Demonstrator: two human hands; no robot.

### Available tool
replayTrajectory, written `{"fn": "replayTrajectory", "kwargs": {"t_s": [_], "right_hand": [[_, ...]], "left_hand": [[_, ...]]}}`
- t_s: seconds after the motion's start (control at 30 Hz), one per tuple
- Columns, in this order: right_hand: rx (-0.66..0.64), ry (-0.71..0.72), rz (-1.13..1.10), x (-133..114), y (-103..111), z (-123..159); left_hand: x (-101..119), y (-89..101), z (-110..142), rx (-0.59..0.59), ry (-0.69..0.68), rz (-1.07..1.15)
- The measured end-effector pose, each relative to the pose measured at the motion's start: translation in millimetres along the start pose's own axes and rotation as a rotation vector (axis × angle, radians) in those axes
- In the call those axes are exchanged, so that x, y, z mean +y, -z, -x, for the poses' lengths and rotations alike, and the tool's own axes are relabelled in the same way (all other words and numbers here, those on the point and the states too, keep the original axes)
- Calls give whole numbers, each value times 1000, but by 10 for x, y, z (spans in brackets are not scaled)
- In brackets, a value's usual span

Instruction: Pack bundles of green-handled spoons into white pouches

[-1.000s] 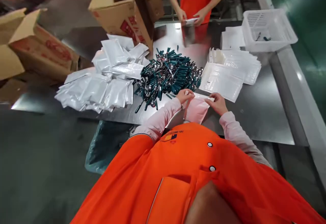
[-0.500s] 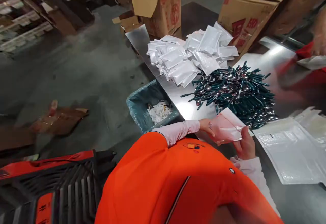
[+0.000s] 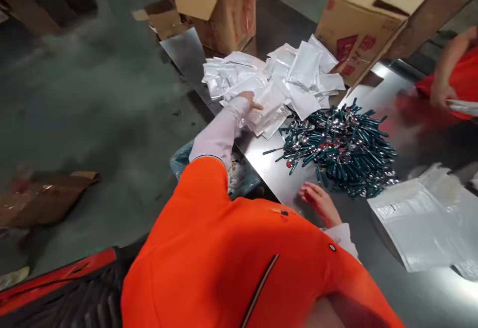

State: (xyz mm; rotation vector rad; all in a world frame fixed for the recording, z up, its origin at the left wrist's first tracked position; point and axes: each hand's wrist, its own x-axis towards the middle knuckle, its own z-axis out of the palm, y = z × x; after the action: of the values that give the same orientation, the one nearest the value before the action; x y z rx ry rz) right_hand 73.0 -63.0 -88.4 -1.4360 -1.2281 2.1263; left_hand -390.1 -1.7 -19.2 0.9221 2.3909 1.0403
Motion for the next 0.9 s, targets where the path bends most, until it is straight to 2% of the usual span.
{"fn": "replayTrajectory", "kwargs": {"t_s": [0.07, 0.13, 0.2, 0.27, 0.37, 0.43, 0.5, 0.57, 0.63, 0.7, 0.8, 0.9], "right_hand": [[-3, -18, 46, 76, -77, 65], [18, -26, 59, 144, -104, 108], [52, -44, 79, 214, -76, 125], [108, -60, 138, 281, 4, 114], [225, -53, 247, 340, 193, 65], [274, -31, 311, 327, 327, 25], [284, 4, 373, 282, 431, -11], [283, 43, 419, 238, 483, -41], [276, 76, 437, 230, 490, -59], [236, 90, 433, 277, 479, -59], [172, 84, 400, 428, 508, 9], [211, 37, 350, 604, 642, 179]], "left_hand": [[-44, 11, -215, 4, 59, -316], [-199, -100, -151, -39, 56, -484], [-458, -257, 182, -35, 1, -505], [-786, -374, 685, 12, -3, -532], [-1265, -418, 1425, -43, 53, -563], [-1473, -451, 1732, -79, 44, -550], [-1526, -591, 1854, -98, 1, -484], [-1402, -884, 1843, -142, -78, -382], [-1107, -1307, 1771, -234, -202, -276], [-679, -1795, 1688, -350, -387, -185], [93, -2502, 1563, -481, -709, -111], [812, -3064, 1438, -659, -1038, -253]]}}
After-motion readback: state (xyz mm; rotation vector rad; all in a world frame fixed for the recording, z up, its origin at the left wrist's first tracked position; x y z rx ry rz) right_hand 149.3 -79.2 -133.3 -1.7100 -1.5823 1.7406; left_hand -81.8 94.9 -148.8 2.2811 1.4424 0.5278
